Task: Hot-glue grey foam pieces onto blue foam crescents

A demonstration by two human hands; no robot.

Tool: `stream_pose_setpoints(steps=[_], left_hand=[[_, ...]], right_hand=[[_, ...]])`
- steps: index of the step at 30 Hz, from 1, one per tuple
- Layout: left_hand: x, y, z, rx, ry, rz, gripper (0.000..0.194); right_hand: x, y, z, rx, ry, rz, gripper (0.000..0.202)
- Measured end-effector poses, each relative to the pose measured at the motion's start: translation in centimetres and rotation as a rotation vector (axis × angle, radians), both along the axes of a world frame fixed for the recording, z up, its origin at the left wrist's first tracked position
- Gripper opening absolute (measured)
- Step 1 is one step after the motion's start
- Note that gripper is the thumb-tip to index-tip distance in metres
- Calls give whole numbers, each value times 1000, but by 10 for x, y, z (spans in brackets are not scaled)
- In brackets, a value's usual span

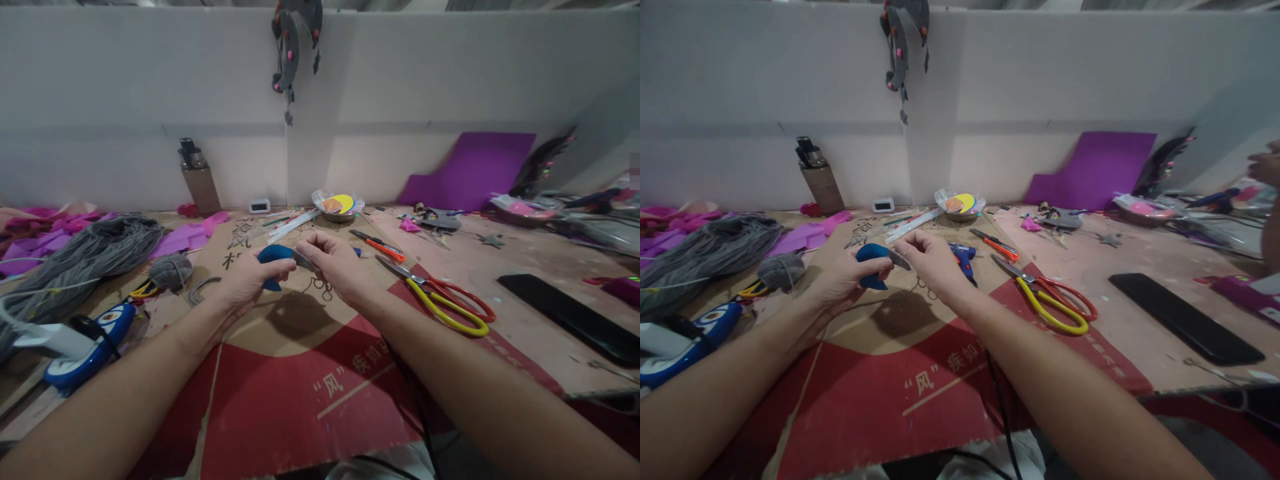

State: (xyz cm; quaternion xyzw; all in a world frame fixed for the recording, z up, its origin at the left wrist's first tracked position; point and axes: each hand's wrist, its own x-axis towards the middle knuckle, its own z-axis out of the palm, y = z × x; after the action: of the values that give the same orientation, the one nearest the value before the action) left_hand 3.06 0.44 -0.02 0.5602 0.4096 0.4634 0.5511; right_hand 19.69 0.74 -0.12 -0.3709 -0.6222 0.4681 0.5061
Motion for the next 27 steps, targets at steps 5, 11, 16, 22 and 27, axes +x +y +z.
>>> stream_pose_setpoints(steps=[5,11,16,22,27], left_hand=[[-1,1,-1,-15,-75,-15,18],[0,3,0,-35,-207,-33,21],[-1,5,-2,-97,-213,10,25],[-1,7,-5,-77,-201,-19,24],[-1,7,-6,-62,-168,-27,24]], right_hand=[[3,2,1,-168,69,162,33],[3,2,1,-219,152,283,42],[5,4,1,-35,21,148,35],[6,1,2,12,-51,16,27],[6,2,-1,-34,6,51,28]])
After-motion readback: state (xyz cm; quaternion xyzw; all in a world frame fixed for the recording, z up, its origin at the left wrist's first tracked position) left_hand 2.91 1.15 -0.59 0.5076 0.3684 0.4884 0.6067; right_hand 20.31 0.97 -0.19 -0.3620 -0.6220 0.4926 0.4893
